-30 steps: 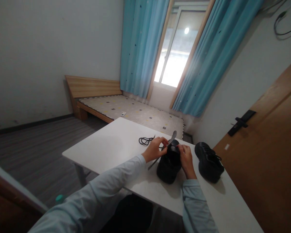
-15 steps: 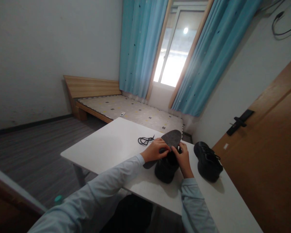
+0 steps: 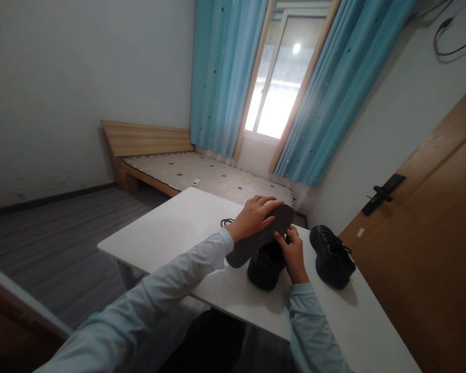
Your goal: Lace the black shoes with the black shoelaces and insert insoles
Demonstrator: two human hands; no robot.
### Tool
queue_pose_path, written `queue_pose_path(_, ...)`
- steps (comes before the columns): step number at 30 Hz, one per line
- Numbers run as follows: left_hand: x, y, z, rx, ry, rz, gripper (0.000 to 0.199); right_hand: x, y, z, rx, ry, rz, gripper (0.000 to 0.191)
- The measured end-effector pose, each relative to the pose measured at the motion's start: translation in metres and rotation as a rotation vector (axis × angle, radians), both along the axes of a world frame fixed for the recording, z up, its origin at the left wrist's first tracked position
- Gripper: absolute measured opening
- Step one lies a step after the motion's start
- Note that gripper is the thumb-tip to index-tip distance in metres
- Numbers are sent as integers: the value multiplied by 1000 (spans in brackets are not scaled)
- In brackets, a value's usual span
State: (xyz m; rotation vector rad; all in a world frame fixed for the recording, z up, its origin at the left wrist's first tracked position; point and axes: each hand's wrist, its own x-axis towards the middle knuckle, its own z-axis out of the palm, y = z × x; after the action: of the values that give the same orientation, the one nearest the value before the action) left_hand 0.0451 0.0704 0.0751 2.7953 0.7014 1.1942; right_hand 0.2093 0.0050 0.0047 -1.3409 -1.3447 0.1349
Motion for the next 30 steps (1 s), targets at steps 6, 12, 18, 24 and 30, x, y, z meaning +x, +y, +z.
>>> queue_pose_path(6, 12, 5, 24, 153, 251, -33, 42, -4, -3, 2, -33, -31, 7, 27)
queue_pose_path(12, 7, 12, 43, 14, 371, -111, 26, -4, -4, -1, -8, 91, 55, 31)
queue_pose_path(18, -16, 18, 67, -298, 370, -345, 23, 1, 3, -13, 31, 146, 54, 27)
queue_pose_path(24, -27, 17, 72, -784, 320, -545, 18, 2, 4, -16, -9, 77, 62, 28)
queue_pose_path(30, -18, 9, 53, -933, 256, -632, 16, 4, 5, -16, -38, -49, -7, 29)
